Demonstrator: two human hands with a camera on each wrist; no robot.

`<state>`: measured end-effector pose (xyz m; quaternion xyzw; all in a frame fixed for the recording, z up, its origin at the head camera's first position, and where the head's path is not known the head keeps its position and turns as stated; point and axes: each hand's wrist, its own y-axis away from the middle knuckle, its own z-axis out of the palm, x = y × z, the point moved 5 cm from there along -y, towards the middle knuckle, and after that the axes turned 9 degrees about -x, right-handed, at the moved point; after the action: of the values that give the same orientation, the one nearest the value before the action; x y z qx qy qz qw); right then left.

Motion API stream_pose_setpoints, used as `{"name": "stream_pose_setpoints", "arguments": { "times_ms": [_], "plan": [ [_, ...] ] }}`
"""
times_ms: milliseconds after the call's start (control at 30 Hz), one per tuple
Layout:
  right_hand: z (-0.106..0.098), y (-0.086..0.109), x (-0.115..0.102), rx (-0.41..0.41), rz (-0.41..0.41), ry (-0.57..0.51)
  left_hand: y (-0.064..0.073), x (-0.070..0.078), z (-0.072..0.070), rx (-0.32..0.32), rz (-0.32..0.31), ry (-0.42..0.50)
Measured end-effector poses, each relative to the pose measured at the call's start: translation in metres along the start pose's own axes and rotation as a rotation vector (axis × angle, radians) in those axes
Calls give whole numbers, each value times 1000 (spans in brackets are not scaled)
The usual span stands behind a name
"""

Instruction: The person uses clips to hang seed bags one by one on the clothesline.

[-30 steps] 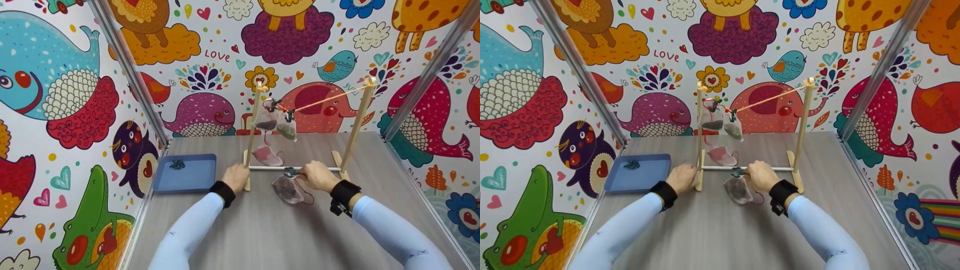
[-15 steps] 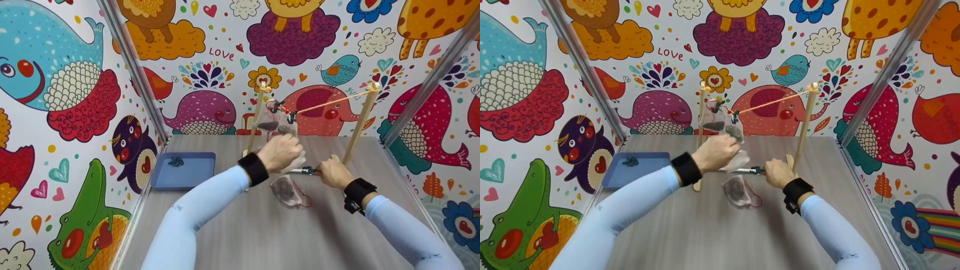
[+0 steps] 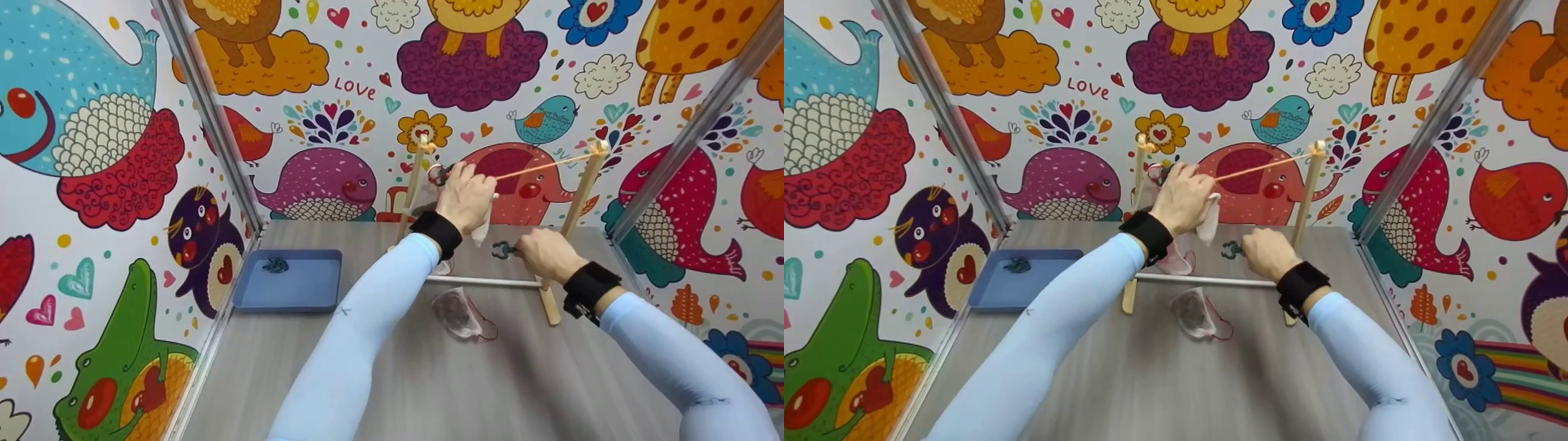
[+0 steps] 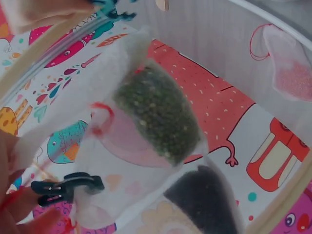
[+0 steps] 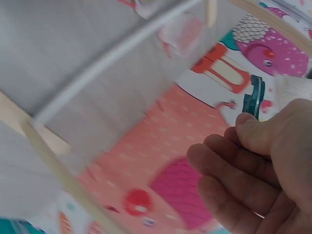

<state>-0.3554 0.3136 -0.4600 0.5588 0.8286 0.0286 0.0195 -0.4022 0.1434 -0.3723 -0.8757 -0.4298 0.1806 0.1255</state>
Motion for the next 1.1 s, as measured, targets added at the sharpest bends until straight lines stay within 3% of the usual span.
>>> {"name": "stream_pose_setpoints", "arguments": {
  "times_ms": [167, 333, 500, 733, 900, 1100],
  "plan": [
    [-45, -8, -17, 84, -83, 145, -3, -6, 1, -1, -42, 28],
    [-100, -2, -24, 160, -138, 281, -4, -7, -5, 32, -39, 52],
    [-146, -9, -28, 237, -131, 307, -2, -11, -8, 35, -31, 59],
    [-147, -23, -30, 131, -145, 323, 0, -7, -6, 39, -27, 55],
    [-143, -26, -35, 172, -182, 340, 2, -7, -8, 83, -6, 48],
    [-135, -34, -38, 178, -245, 307, 6, -8, -7, 105, 10, -29]
  ]
}}
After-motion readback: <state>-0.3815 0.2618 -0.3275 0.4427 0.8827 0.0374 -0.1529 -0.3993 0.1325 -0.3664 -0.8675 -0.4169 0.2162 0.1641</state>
